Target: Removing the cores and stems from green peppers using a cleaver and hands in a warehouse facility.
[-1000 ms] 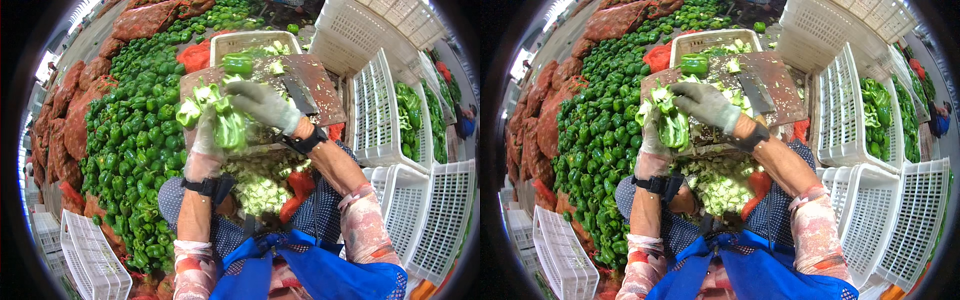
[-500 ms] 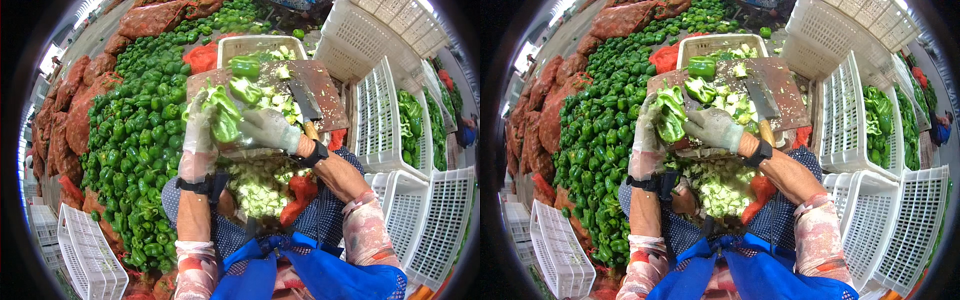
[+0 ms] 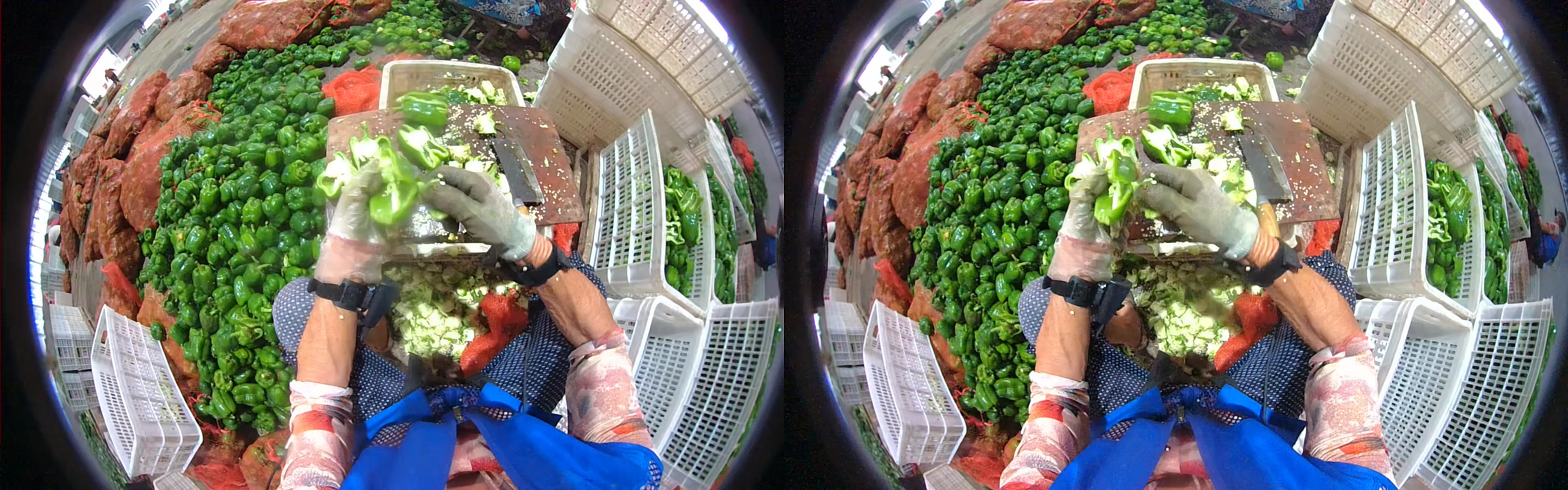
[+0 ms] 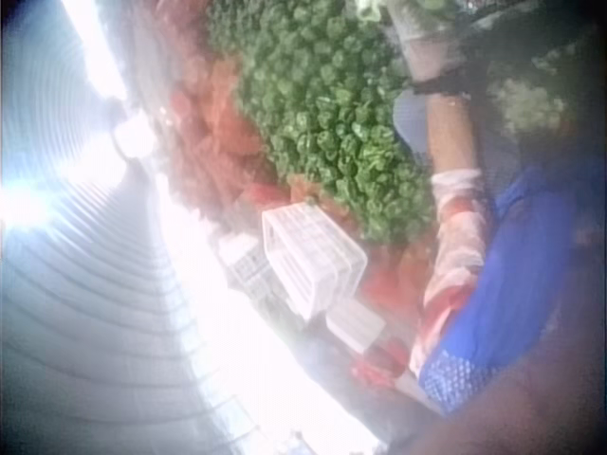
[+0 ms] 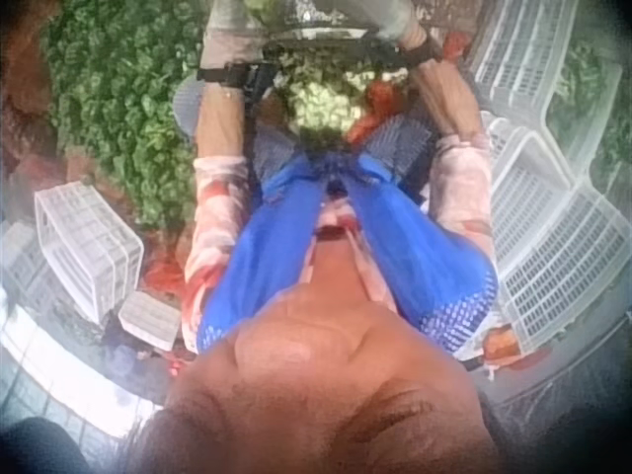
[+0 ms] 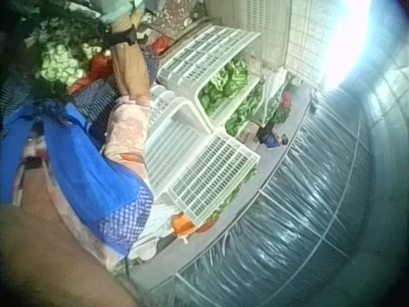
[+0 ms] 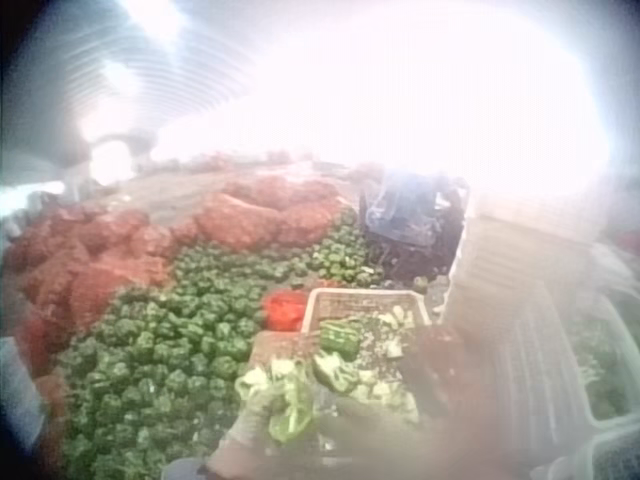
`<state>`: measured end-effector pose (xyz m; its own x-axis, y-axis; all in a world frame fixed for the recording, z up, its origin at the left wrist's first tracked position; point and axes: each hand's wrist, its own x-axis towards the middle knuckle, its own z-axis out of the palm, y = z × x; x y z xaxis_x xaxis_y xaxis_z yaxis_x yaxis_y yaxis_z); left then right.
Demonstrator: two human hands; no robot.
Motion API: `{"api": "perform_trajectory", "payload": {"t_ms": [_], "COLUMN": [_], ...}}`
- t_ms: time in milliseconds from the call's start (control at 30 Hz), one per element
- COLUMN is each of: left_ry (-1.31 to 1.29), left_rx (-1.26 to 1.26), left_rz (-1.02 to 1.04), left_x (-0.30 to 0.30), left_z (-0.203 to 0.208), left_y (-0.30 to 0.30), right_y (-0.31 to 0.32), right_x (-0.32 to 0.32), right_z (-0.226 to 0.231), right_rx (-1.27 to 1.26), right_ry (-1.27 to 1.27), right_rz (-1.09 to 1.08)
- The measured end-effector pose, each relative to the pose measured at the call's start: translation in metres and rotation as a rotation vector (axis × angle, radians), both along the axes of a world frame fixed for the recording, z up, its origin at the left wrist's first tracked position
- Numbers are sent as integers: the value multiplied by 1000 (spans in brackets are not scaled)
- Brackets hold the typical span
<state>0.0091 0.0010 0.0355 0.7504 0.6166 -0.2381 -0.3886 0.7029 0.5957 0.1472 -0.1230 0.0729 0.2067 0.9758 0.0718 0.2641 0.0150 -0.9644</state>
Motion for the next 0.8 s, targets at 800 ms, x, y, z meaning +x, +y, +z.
{"api": "perform_trajectory", "payload": {"t_ms": [800], "left_ry": [195], "left_rx": [355], "left_rz": [-143], "left_x": [30], "left_z": [-6], "left_y": [-21], "right_y": [-23], "right_x": [34], "right_z": [-63], "right_rx": [-31], "right_ry": [230], "right_rz": [27]}}
